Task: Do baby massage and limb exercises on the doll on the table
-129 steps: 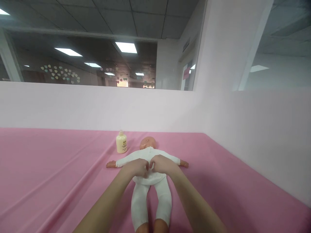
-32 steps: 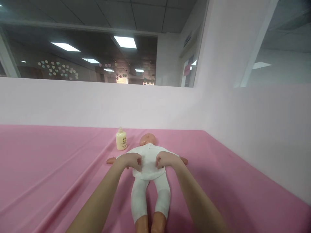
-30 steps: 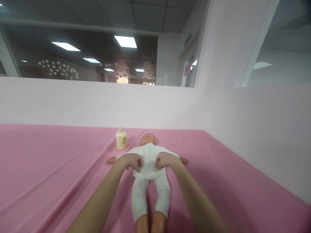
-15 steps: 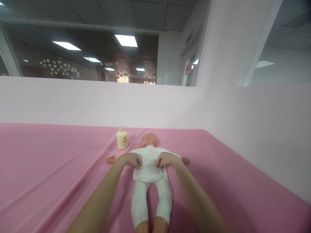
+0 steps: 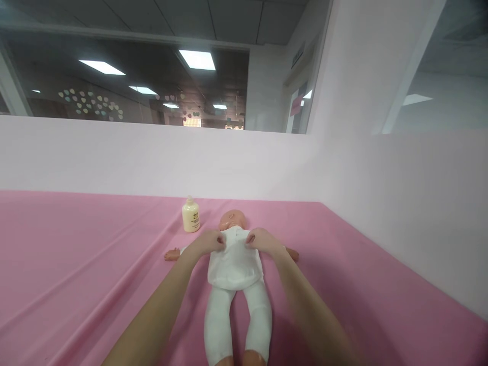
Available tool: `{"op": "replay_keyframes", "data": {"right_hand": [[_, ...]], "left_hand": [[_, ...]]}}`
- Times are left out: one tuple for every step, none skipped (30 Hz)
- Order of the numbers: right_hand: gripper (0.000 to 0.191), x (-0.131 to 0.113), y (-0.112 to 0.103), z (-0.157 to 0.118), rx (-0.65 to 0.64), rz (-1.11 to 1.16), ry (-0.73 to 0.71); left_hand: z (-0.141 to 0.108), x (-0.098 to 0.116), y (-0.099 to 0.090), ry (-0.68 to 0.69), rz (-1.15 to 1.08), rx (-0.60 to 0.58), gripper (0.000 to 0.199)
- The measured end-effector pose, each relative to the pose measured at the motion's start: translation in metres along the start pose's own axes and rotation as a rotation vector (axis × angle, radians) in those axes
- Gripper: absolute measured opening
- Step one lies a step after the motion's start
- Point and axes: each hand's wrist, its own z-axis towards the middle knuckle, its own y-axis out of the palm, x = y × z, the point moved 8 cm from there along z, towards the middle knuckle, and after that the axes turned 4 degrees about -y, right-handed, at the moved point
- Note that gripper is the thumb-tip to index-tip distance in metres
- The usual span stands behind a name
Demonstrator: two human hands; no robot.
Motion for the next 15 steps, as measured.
{"op": "replay_keyframes", "data": {"right_hand": [[0.029, 0.001, 0.001, 0.002, 0.023, 0.006, -0.012], [0.031, 0.002, 0.003, 0.005, 0.041, 0.009, -0.021], [0.031, 0.003, 0.006, 0.007, 0.045, 0.012, -0.032], [0.029, 0.004, 0.01, 0.01, 0.037, 0.016, -0.044], [0.027, 0.005, 0.013, 0.012, 0.028, 0.02, -0.057], [0.026, 0.006, 0.016, 0.014, 0.022, 0.024, -0.067], [0.025, 0.006, 0.017, 0.016, 0.029, 0.026, -0.071], [0.026, 0.007, 0.017, 0.017, 0.05, 0.029, -0.07], [0.027, 0.008, 0.016, 0.018, 0.088, 0.029, -0.069], [0.03, 0.007, 0.014, 0.018, 0.138, 0.026, -0.077], [0.032, 0.006, 0.013, 0.018, 0.187, 0.017, -0.096], [0.034, 0.003, 0.013, 0.017, 0.226, 0.0, -0.125], [0.036, 0.0, 0.015, 0.017, 0.251, -0.023, -0.155], [0.038, -0.003, 0.017, 0.016, 0.26, -0.047, -0.183], [0.038, -0.005, 0.021, 0.016, 0.25, -0.068, -0.201]], "left_hand": [[0.0, 0.001, -0.005, 0.009, 0.006, 0.07, 0.016], [0.0, 0.001, -0.007, 0.015, 0.015, 0.111, 0.017], [0.001, 0.002, -0.007, 0.02, 0.026, 0.119, 0.017], [0.002, 0.002, -0.005, 0.024, 0.036, 0.105, 0.016], [0.003, 0.002, -0.002, 0.028, 0.044, 0.083, 0.016], [0.005, 0.002, 0.0, 0.031, 0.05, 0.074, 0.015], [0.006, 0.002, 0.0, 0.034, 0.052, 0.091, 0.015], [0.008, 0.002, -0.001, 0.039, 0.051, 0.135, 0.015], [0.009, 0.002, -0.003, 0.051, 0.05, 0.192, 0.017], [0.01, 0.004, -0.005, 0.067, 0.051, 0.248, 0.018], [0.011, 0.005, -0.005, 0.086, 0.057, 0.294, 0.02], [0.013, 0.006, -0.003, 0.103, 0.068, 0.322, 0.021], [0.014, 0.008, 0.001, 0.117, 0.083, 0.326, 0.022], [0.016, 0.008, 0.005, 0.126, 0.101, 0.315, 0.023], [0.017, 0.009, 0.008, 0.128, 0.118, 0.305, 0.023]]}}
